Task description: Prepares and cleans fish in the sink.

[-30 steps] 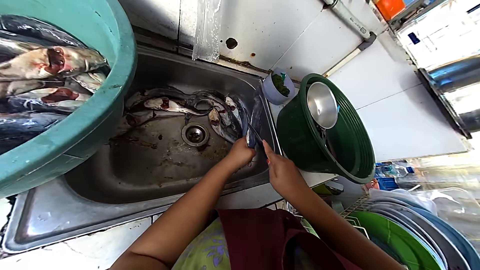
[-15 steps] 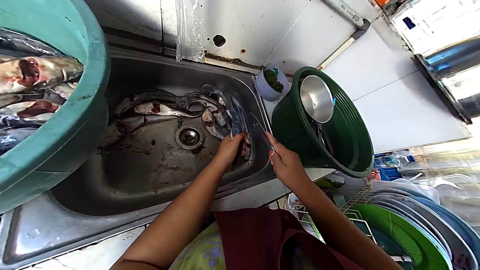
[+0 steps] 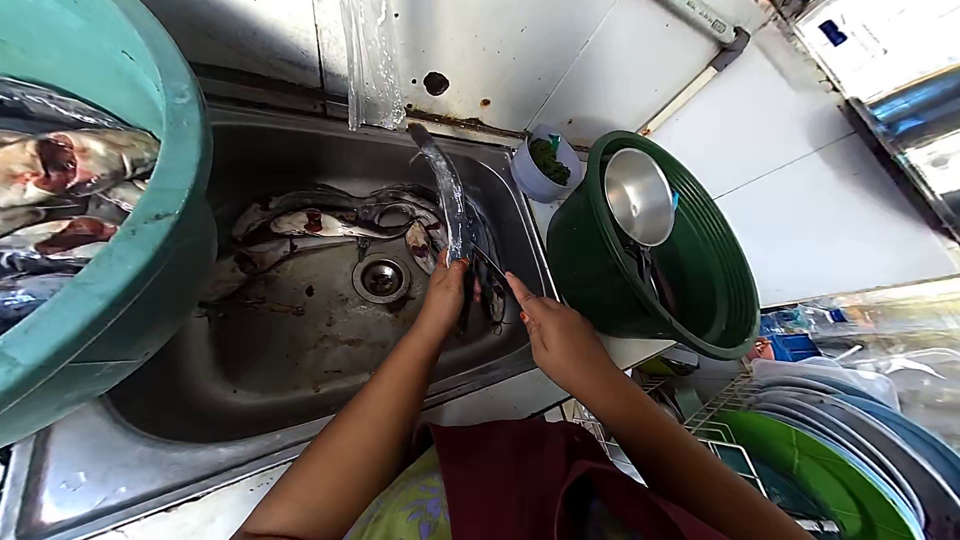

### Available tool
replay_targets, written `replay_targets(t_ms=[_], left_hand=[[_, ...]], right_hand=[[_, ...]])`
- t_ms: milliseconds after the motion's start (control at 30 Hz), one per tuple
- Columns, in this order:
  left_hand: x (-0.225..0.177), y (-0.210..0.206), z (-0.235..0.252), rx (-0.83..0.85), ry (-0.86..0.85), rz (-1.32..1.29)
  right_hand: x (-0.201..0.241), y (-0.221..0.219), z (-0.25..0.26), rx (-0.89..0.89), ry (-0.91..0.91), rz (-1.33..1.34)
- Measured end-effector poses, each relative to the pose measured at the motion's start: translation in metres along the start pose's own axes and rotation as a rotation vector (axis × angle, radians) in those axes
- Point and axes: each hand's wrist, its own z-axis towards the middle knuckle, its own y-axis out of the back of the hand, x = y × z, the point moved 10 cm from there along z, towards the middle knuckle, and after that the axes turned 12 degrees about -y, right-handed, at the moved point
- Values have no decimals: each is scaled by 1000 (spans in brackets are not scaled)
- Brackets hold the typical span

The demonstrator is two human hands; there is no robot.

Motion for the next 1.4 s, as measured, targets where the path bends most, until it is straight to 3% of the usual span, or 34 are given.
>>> replay_targets(t_ms=[300,400,600,767,933,1233,1400], left_hand=[[12,-2,0,-31,107,25],[10,-10,0,62,98,25],[16,-33,-9,279,61,10],[14,-33,-7,239,40,-90],[10,-18,-3,154,83,-89],[8,-26,-3,246,8,128],[9,-29,-4,256,54,-35]], right_hand=[[-2,-3,1,-97,24,-90],[-7,-13,9,7,-54,-136],[4,-7,28,-2,-115,-43],[14,-4,43,-30,-80,71],[-5,-16,8,-36,-26,89],[13,-4,51,-54,-96,183],[-6,-14,14,-96,-9,181]])
